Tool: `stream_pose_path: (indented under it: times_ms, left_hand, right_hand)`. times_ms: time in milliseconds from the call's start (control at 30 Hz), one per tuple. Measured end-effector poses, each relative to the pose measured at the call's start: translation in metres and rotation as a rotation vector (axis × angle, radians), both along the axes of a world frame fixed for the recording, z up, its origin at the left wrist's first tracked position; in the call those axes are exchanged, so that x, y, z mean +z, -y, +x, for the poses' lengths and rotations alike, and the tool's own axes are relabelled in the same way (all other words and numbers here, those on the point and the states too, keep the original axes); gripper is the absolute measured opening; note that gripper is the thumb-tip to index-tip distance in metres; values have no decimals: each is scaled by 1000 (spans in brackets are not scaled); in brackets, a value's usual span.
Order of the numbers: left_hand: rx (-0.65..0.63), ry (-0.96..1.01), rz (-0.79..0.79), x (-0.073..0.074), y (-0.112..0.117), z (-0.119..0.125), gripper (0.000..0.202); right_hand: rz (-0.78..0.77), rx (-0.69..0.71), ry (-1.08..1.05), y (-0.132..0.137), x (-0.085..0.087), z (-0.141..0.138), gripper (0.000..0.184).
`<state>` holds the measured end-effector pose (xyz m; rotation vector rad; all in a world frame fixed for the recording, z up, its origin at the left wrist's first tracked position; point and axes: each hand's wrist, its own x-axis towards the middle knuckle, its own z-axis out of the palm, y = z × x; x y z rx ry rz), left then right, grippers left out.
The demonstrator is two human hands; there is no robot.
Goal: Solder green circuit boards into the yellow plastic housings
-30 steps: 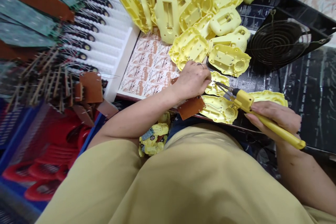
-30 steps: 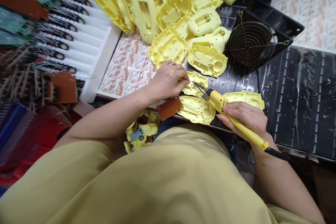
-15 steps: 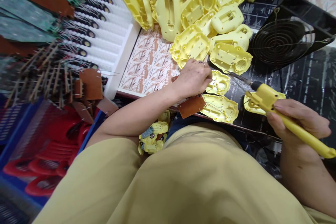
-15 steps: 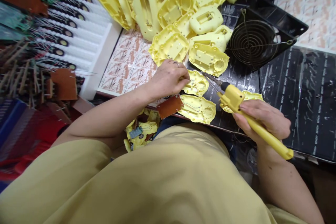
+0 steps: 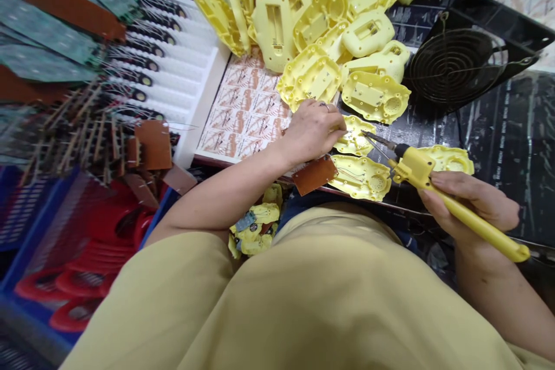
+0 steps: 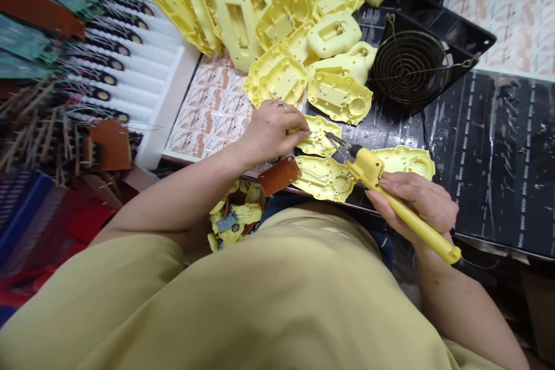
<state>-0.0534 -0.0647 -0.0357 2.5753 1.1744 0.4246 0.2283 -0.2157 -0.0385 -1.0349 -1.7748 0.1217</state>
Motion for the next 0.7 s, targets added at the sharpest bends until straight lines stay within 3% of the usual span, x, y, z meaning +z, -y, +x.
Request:
stream_pose_path:
  times_ms: [133, 267, 433, 700]
  left_hand:
    - [30, 108, -98, 0, 0, -6, 17]
    - [10, 56, -145, 3, 2, -3, 14]
    - [6, -23, -113, 6, 2, 4, 19]
    - [-21, -50, -75, 7, 1, 5, 22]
  right_hand:
    - [-28, -33, -3, 3, -3, 0, 39]
    - [-2, -66, 134, 1, -6, -1, 50]
    - [43, 51, 88, -4, -7, -5, 28]
    - [-57, 87, 242, -8, -14, 1, 17]
